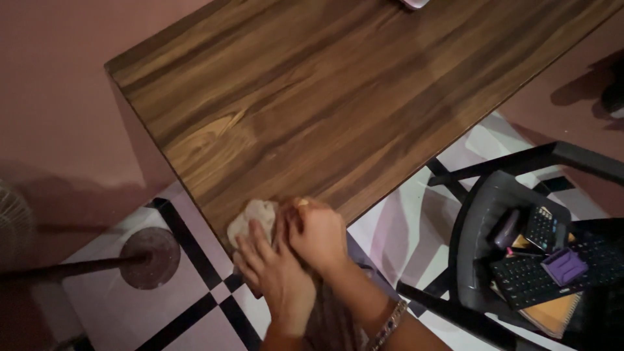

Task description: The person wipes a wooden desk surface with a cloth, moving a laptop and mouse aside to reach the full area. They also wipe a small purple box and a black pen before returning them to a chair and continuing to clean the desk.

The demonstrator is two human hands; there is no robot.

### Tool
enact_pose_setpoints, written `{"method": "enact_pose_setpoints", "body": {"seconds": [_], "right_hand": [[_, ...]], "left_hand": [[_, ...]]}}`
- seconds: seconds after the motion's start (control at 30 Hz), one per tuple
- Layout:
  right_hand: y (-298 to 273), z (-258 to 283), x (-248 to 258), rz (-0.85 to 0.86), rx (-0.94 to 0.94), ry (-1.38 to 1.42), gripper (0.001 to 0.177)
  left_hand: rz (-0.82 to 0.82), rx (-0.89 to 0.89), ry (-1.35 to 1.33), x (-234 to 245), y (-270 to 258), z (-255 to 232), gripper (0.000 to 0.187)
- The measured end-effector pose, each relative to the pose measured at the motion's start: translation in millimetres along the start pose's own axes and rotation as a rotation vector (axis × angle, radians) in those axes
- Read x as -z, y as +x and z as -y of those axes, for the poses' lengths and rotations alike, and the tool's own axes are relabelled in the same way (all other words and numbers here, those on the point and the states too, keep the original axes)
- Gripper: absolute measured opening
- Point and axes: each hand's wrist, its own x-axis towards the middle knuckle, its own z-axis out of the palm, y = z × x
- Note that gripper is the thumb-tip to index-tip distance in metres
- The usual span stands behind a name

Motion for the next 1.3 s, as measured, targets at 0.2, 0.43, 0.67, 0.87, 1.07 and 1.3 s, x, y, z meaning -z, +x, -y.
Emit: {"method": "enact_pose_setpoints", "body": {"seconds": [0.2, 0.43, 0.67, 0.87, 1.07, 1.3], "right_hand": [[17, -19, -15, -0.035, 0.247, 0.03, 0.026], [29, -22, -48, 0.015, 0.471, -0.085, 0.042], [29, -18, -46, 0.024, 0.468, -0.121, 0.047], [28, -11, -42, 0.019, 0.438, -0.115, 0.041], [29, -8, -38, -0.008, 0.434, -0.158, 0.047], [63, 9, -58, -0.001, 0.131, -0.231, 0.026]], "left_hand": [[0.019, -0.046, -0.045, -2, 77, 43, 0.077], [-0.15, 0.185, -0.083, -6, 33, 64, 0.06], [-0.06, -0.184, -0.086, 7, 6, 60, 0.062], [-0.048, -0.011, -0.034, -5, 132, 106, 0.059], [-0.101, -0.122, -0.024, -12, 160, 84, 0.06], [0.22, -0.704, -0.239, 19, 139, 135, 0.052]]}}
